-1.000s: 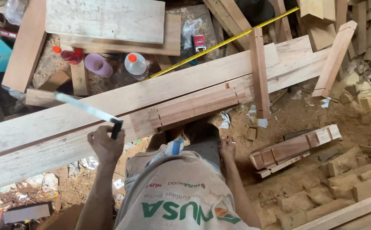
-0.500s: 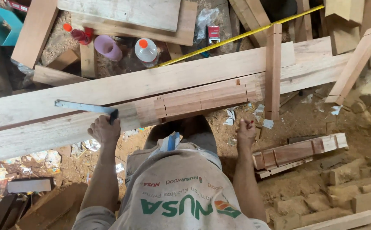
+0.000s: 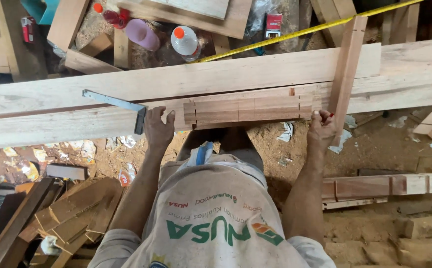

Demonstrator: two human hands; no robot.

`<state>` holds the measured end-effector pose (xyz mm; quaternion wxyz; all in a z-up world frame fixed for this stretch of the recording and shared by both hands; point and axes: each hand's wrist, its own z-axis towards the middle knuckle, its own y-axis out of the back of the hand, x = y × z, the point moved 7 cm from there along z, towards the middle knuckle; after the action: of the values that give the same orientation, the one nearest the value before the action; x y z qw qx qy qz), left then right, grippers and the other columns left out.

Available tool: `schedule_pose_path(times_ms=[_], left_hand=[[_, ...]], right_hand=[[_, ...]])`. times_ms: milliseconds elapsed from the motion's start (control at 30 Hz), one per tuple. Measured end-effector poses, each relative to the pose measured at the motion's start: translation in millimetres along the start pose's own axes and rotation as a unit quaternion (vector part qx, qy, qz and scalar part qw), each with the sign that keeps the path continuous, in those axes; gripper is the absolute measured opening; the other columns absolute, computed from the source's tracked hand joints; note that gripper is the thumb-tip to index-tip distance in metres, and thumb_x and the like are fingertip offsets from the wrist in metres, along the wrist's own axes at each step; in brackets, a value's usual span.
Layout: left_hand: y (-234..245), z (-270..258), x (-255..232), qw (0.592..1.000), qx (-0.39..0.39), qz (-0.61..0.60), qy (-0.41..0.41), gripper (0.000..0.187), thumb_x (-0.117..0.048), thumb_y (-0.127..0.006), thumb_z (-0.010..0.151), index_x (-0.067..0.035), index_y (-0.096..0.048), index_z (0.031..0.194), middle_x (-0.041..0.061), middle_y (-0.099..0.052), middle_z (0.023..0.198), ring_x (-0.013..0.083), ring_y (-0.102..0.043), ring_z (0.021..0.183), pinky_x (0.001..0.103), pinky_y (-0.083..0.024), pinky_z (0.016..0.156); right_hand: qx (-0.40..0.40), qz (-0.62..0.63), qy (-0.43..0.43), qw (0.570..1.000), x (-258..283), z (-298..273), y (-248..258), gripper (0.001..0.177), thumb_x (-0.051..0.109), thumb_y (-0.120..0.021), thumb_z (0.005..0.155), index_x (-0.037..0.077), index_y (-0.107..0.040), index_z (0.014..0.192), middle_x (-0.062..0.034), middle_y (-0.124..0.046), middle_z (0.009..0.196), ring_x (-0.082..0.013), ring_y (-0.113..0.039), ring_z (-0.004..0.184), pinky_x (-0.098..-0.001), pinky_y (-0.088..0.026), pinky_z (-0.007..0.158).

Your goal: Measuring and marking lines on wooden boards using a carpenter's square and a pencil in a workshop environment.

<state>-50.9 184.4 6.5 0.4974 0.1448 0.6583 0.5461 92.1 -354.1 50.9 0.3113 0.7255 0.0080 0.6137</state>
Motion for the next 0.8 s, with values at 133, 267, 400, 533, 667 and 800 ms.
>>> schedule_pose_path(times_ms=[133, 267, 400, 533, 667, 800], left_hand=[[-11, 0, -27, 0.992, 0.069, -0.064, 0.079, 0.036, -0.044, -0.076, 0.093, -0.014, -0.068, 0.111, 0.011, -0.065, 0.096, 0.0381, -0.07, 0.09, 0.052, -0.055, 0.077], [-30, -1, -24, 0.985, 0.092, -0.06, 0.135, 0.042, -0.053, -0.073, 0.093, -0.016, -0.067, 0.113, 0.009, -0.065, 0.098, 0.0333, -0.071, 0.091, 0.049, -0.056, 0.079], [-58, 0, -13, 0.98, 0.096, -0.054, 0.168, 0.042, -0.055, -0.07, 0.095, -0.018, -0.068, 0.114, 0.008, -0.067, 0.097, 0.0334, -0.072, 0.087, 0.049, -0.057, 0.077], [-60, -5, -32, 0.974, 0.12, -0.073, 0.18, 0.043, -0.054, -0.067, 0.097, -0.015, -0.067, 0.117, 0.012, -0.067, 0.1, 0.0384, -0.072, 0.093, 0.051, -0.057, 0.082], [-66, -7, -29, 0.969, 0.13, -0.066, 0.199, 0.043, -0.057, -0.066, 0.096, -0.018, -0.066, 0.115, 0.011, -0.067, 0.098, 0.0387, -0.072, 0.094, 0.052, -0.057, 0.083], [-69, -5, -36, 0.964, 0.143, -0.07, 0.211, 0.046, -0.062, -0.064, 0.096, -0.019, -0.069, 0.111, 0.011, -0.069, 0.095, 0.0401, -0.072, 0.094, 0.054, -0.057, 0.082]], right_hand=[[0.079, -0.049, 0.009, 0.996, -4, 22, -5, 0.017, 0.021, -0.075, 0.101, 0.004, -0.072, 0.104, -0.0082, -0.061, 0.076, -0.0147, -0.055, 0.064, -0.0326, -0.049, 0.061], [0.112, -0.07, -0.013, 0.991, 20, 26, -9, 0.016, 0.026, -0.075, 0.102, 0.011, -0.074, 0.102, -0.0024, -0.061, 0.073, -0.011, -0.058, 0.063, -0.0279, -0.05, 0.062], [0.163, -0.113, -0.007, 0.98, 23, 32, -23, 0.017, 0.031, -0.071, 0.106, 0.015, -0.076, 0.107, -0.0035, -0.065, 0.076, -0.0152, -0.057, 0.071, -0.0335, -0.049, 0.07], [0.174, -0.109, -0.008, 0.979, 36, 30, -25, 0.019, 0.029, -0.072, 0.105, 0.01, -0.076, 0.105, -0.0086, -0.066, 0.079, -0.0173, -0.055, 0.078, -0.0375, -0.05, 0.076], [0.166, -0.118, -0.008, 0.979, 25, 27, -31, 0.021, 0.035, -0.074, 0.103, 0.014, -0.077, 0.103, -0.0072, -0.066, 0.076, -0.0174, -0.057, 0.076, -0.0357, -0.051, 0.075], [0.143, -0.158, -0.022, 0.977, -3, 37, -34, 0.028, 0.044, -0.073, 0.104, 0.018, -0.076, 0.094, -0.0077, -0.065, 0.078, -0.0221, -0.057, 0.078, -0.0347, -0.049, 0.077]])
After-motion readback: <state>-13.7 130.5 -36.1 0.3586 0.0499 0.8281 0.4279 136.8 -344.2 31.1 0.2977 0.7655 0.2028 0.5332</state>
